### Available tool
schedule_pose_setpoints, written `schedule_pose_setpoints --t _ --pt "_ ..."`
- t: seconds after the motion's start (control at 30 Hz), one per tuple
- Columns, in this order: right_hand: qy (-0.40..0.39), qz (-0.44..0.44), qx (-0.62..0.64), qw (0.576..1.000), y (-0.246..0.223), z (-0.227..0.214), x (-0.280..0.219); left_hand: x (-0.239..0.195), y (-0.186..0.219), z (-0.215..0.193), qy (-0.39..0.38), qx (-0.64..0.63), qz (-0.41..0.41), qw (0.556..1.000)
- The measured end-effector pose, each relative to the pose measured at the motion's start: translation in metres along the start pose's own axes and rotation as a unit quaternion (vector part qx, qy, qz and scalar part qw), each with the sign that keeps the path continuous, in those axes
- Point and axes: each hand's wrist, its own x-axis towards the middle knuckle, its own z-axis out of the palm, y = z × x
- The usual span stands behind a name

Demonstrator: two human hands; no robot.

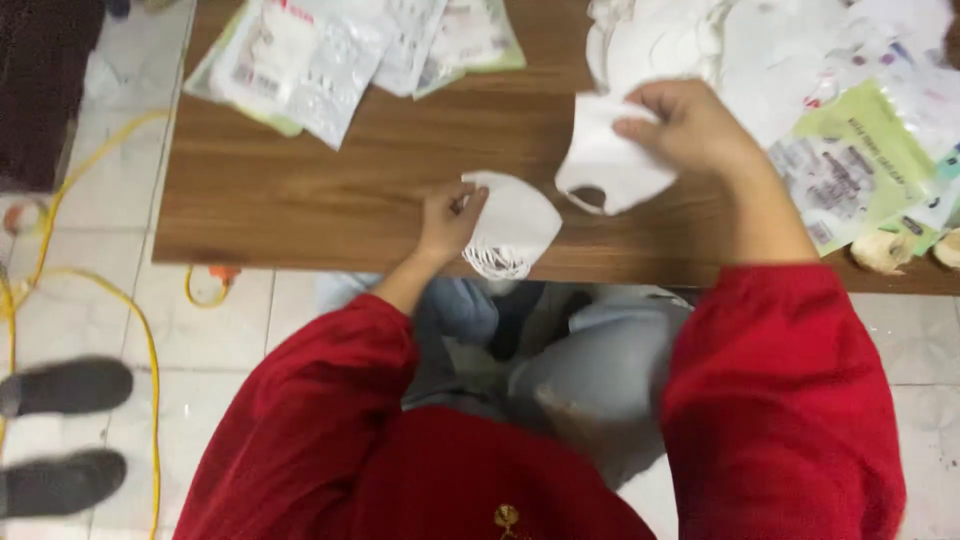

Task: The person is organizing and stacking white face masks on a wooden table, preparing them for packaging.

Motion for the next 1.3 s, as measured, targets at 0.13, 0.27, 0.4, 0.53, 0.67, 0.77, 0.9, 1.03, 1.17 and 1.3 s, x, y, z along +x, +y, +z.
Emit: schedule_pose_setpoints --t 0.13,0.27,0.4,0.53,0.67,0.77,0.9,1.03,1.17,1.3 --pt "0.016 -0.124 0.061 0.99 0.01 0.002 0.049 0.004 0.029 0.006 0.034 0.061 0.077 0.995" --pt "-0.013 -0.121 0.082 0.989 0.006 0.006 0.054 0.011 0.029 0.007 0.03 0.097 0.044 0.994" --pt "-0.106 -0.096 0.116 0.983 0.025 0.029 0.035 0.004 0.032 0.007 -0.021 0.103 0.016 0.994" --pt "-0.137 -0.031 0.141 0.98 0.01 0.043 0.021 0.021 0.058 -0.001 -0.057 0.06 -0.189 0.979" --pt "-0.164 -0.033 0.266 0.949 0.039 0.079 0.044 0.044 0.029 0.011 -0.002 -0.12 -0.205 0.971" --pt "-0.165 -0.026 0.234 0.958 0.031 0.093 0.051 0.059 0.042 0.001 -0.035 -0.181 -0.277 0.943" --pt "-0.113 -0.027 0.217 0.969 0.024 0.094 0.081 0.08 0.041 0.004 -0.024 -0.258 -0.288 0.922" --pt "-0.108 -0.027 0.184 0.977 0.021 0.098 0.101 0.091 0.026 0.013 -0.019 -0.236 -0.292 0.927" --pt "-0.124 -0.019 0.217 0.968 0.04 0.109 0.119 0.094 0.024 0.014 -0.013 -0.223 -0.288 0.931" --pt "-0.126 -0.023 0.199 0.972 0.048 0.111 0.118 0.093 0.021 0.022 -0.022 -0.227 -0.282 0.932"
